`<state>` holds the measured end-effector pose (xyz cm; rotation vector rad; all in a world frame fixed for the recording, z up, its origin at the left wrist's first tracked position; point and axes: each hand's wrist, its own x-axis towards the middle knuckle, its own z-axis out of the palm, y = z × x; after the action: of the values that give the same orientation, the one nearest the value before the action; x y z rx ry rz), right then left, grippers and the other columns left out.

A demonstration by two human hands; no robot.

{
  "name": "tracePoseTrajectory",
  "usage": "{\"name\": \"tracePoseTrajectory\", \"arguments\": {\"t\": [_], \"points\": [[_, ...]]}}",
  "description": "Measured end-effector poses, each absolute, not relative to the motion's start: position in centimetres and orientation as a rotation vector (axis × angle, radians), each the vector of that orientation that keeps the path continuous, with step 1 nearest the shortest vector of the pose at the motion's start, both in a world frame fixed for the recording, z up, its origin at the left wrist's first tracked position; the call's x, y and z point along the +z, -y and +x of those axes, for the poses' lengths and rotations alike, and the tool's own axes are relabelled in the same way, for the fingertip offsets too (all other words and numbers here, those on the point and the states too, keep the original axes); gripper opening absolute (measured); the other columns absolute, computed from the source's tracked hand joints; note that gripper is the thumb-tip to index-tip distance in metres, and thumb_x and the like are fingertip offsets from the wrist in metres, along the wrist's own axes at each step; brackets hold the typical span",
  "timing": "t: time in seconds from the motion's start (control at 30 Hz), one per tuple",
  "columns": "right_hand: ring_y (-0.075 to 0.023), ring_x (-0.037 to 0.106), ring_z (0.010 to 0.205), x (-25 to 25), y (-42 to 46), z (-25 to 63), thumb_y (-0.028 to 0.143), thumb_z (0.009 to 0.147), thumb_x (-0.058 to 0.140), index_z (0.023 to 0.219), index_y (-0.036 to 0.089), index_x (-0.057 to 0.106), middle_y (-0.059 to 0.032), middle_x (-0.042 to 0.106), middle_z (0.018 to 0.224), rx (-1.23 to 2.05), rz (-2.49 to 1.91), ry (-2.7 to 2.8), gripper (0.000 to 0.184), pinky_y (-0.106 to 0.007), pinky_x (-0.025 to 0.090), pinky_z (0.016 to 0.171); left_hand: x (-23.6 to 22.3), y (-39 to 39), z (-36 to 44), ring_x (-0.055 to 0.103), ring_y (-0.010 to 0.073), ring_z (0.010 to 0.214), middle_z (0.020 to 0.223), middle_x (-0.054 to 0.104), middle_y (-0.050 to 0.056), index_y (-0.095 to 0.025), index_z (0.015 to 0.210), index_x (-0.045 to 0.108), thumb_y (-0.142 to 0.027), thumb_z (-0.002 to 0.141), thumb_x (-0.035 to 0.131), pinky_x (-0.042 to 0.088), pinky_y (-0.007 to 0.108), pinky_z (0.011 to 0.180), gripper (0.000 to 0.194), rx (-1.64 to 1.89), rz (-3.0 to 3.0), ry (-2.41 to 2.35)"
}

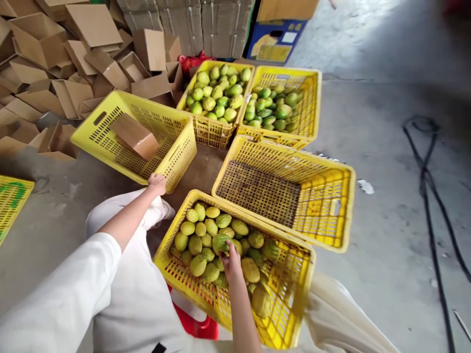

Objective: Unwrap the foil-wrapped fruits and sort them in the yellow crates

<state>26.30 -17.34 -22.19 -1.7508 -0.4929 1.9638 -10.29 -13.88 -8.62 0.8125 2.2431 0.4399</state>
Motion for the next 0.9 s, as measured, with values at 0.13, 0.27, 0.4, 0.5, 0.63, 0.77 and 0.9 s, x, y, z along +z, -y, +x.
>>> {"name": "tracePoseTrajectory", "arguments": {"t": [0.13,0.27,0.4,0.5,0.63,0.77,0.9], "points": [[-0.0179,0.065,0.066,-21.5,16.9,25.6,0.057,0.055,0.082,0.081,0.025,0.055,0.0025,0.064,0.073,1.984,-1.684,0.533,0.049,-0.027,0.054,0.051,-6.7,13.0,-9.1,0.062,0.0332,0.124,0.132,0.066,0.018,-0.013,0.122,0.066,-0.032,0.092,0.071,0.05,0.054,0.105,0.036,0.198,0.867,-2.266],[-0.0184,0.067,0.07,-20.0,16.3,24.9,0.056,0.055,0.086,0.085,0.026,0.054,0.0012,0.069,0.082,1.992,-1.617,0.536,0.053,-0.029,0.056,0.056,-5.2,13.6,-3.3,0.058,0.0404,0.132,0.131,0.069,0.022,-0.014,0.106,0.07,-0.033,0.084,0.076,0.038,0.051,0.115,0.03,0.177,1.057,-2.102],[-0.0232,0.072,0.082,-16.3,14.9,24.6,0.059,0.06,0.085,0.095,0.027,0.057,-0.0026,0.074,0.094,2.051,-1.453,0.692,0.055,-0.034,0.06,0.067,-5.1,14.7,3.0,0.063,0.033,0.13,0.145,0.062,0.02,-0.018,0.131,0.062,-0.049,0.081,0.074,0.049,0.038,0.104,0.06,0.37,0.975,-1.762],[-0.0251,0.072,0.096,-12.9,13.3,24.7,0.06,0.065,0.083,0.106,0.027,0.06,-0.0047,0.074,0.107,2.029,-1.336,0.959,0.058,-0.036,0.061,0.079,-5.5,14.7,5.7,0.067,0.0309,0.123,0.138,0.067,0.017,-0.019,0.13,0.061,-0.046,0.077,0.08,0.057,0.037,0.089,0.063,0.511,0.629,-1.552],[-0.0259,0.071,0.103,-11.0,10.9,25.5,0.065,0.076,0.073,0.114,0.026,0.066,-0.0073,0.073,0.117,1.936,-1.332,1.291,0.055,-0.037,0.061,0.084,-5.8,13.9,6.6,0.074,0.0259,0.099,0.103,0.078,0.009,-0.018,0.105,0.069,-0.032,0.065,0.091,0.059,0.033,0.073,0.048,0.688,0.268,-1.416],[-0.0248,0.074,0.084,-13.7,9.2,26.5,0.062,0.083,0.066,0.108,0.023,0.074,-0.006,0.077,0.091,1.844,-1.503,1.454,0.047,-0.04,0.061,0.077,-5.9,13.1,6.1,0.073,0.0248,0.085,0.079,0.075,0.006,-0.018,0.086,0.07,-0.031,0.065,0.092,0.059,0.034,0.068,0.033,0.71,0.031,-1.466],[-0.0245,0.073,0.081,-17.6,8.4,27.2,0.051,0.074,0.074,0.095,0.021,0.072,-0.0068,0.078,0.089,1.56,-1.734,1.506,0.037,-0.041,0.06,0.08,-5.9,12.4,5.0,0.071,0.0244,0.079,0.074,0.072,0.005,-0.018,0.085,0.069,-0.03,0.072,0.088,0.06,0.035,0.067,0.026,0.726,-0.145,-1.522]]}}
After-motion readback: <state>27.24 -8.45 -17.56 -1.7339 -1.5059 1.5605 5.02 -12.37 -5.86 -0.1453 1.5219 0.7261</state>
